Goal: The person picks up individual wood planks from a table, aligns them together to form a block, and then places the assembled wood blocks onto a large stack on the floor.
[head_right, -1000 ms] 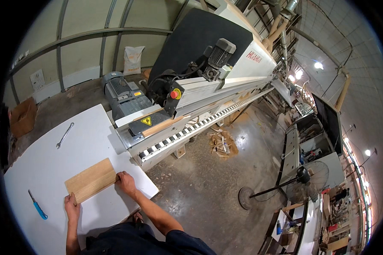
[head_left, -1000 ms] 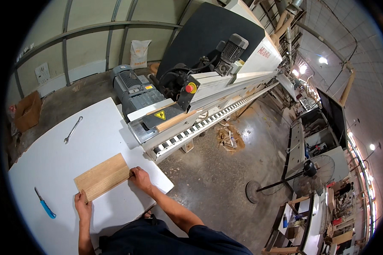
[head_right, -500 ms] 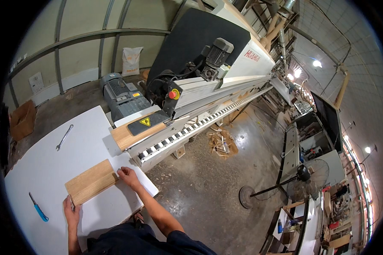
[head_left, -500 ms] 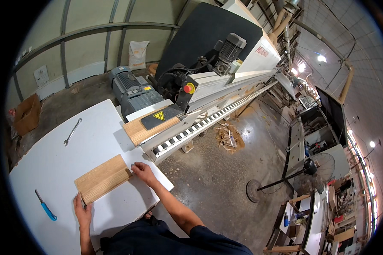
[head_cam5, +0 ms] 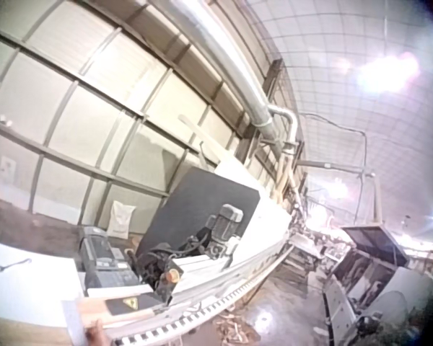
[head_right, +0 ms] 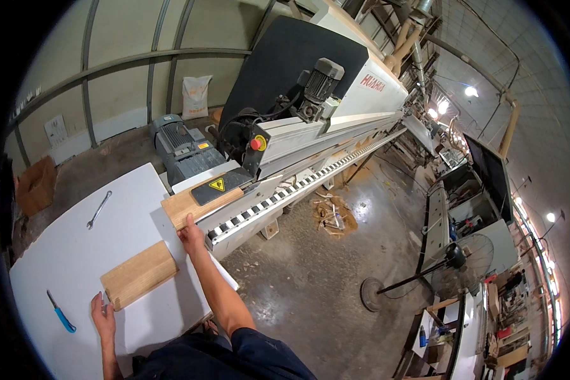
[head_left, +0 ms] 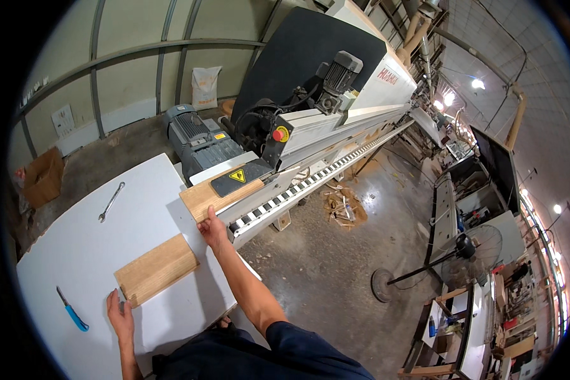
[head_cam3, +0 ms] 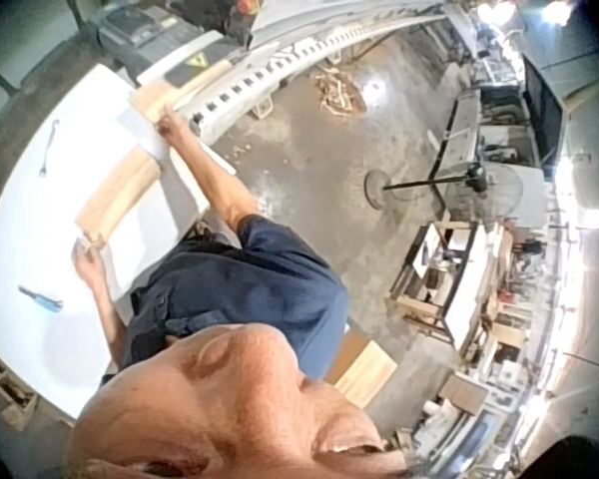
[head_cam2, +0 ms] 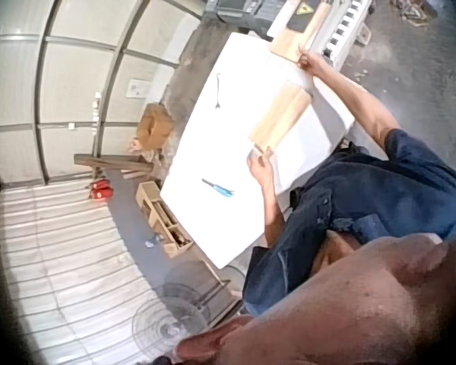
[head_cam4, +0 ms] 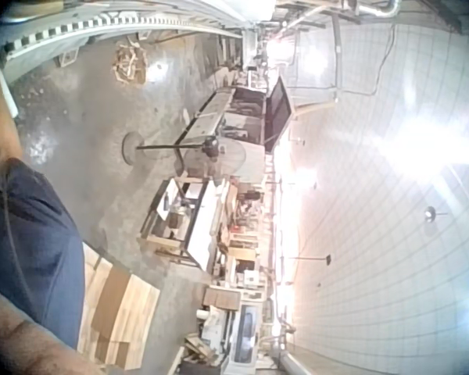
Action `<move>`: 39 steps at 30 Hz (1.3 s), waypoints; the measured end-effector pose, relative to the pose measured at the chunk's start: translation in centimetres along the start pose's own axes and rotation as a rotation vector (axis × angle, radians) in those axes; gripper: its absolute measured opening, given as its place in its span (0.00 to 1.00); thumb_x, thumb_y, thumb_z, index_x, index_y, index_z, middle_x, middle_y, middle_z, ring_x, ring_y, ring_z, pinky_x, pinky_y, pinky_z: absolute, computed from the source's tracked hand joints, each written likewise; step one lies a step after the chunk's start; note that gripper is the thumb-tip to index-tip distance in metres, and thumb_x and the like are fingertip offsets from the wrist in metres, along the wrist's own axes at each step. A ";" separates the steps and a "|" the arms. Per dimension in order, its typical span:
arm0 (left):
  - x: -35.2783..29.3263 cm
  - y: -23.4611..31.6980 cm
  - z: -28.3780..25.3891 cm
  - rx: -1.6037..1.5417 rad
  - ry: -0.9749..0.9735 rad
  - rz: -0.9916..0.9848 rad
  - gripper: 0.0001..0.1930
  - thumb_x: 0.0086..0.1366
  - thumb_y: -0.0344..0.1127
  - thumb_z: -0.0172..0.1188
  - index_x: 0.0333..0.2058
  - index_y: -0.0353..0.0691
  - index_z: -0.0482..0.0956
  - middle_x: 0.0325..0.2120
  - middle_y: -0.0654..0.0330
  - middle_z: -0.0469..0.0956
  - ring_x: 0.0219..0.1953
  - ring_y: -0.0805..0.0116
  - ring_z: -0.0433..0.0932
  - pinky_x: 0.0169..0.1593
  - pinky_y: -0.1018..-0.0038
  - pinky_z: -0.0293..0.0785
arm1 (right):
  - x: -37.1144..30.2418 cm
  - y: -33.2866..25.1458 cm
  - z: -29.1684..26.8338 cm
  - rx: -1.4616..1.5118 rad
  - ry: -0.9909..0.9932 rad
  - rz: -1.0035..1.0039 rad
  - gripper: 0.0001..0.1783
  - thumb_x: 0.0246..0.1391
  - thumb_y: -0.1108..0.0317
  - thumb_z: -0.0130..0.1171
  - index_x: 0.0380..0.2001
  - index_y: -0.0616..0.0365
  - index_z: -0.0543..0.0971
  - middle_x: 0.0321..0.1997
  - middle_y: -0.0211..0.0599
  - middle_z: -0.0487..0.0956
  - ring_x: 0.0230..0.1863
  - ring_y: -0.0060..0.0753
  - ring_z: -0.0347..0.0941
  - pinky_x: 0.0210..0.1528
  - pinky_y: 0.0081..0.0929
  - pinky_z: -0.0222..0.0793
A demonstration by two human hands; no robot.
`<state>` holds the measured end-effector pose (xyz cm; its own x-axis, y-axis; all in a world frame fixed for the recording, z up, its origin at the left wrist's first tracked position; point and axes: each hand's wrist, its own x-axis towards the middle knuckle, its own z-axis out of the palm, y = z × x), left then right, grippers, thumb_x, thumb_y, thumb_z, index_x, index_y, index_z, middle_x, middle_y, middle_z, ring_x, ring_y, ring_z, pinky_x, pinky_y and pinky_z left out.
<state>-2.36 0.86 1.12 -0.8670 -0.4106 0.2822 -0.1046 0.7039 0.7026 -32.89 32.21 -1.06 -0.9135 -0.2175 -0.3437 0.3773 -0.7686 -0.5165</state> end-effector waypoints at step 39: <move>2.3 -0.3 3.8 -0.150 -0.132 -0.378 0.26 0.57 0.26 0.55 0.56 0.33 0.66 0.51 0.49 0.66 0.47 0.62 0.70 0.53 0.70 0.67 | -15.3 4.7 -1.1 -0.883 0.155 0.306 0.17 0.56 0.59 0.55 0.28 0.66 0.74 0.21 0.42 0.77 0.20 0.38 0.74 0.27 0.31 0.73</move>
<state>-6.16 1.92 -0.90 -0.8373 -0.5388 -0.0925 -0.3632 0.4218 0.8307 -16.94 32.56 0.88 -0.7493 -0.2032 -0.6303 0.6338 0.0558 -0.7714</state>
